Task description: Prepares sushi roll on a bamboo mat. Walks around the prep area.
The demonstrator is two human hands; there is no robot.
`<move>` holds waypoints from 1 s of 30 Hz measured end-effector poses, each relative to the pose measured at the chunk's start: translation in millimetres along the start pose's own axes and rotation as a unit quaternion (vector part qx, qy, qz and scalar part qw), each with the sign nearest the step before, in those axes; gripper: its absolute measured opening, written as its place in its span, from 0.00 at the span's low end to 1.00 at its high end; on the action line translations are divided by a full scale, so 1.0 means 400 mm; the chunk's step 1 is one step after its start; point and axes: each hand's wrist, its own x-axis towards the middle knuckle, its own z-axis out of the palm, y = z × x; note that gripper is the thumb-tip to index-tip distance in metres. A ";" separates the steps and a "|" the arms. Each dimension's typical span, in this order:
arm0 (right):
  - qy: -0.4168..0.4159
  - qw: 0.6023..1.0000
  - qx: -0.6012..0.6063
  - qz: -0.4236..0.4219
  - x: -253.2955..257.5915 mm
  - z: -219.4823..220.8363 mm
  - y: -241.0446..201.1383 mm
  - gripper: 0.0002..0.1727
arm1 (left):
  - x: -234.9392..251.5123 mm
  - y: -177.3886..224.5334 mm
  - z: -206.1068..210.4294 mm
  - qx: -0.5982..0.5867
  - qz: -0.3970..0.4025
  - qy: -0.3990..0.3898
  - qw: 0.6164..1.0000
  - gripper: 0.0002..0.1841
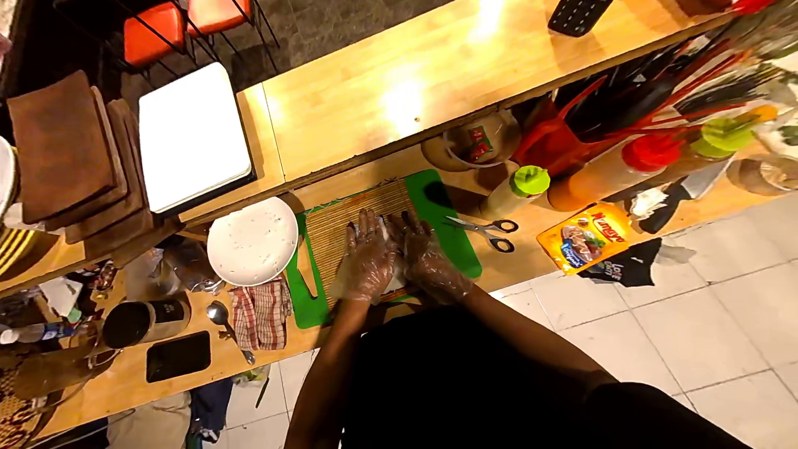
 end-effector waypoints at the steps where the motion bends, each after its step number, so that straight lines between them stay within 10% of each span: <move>1: -0.001 1.000 -0.001 -0.002 -0.002 0.001 0.000 0.36 | 0.004 0.001 -0.005 0.009 0.000 -0.022 1.000 0.37; 30: -0.062 0.993 -0.098 -0.039 0.055 -0.015 -0.076 0.58 | -0.107 -0.114 0.000 -0.105 -0.089 0.016 0.990 0.35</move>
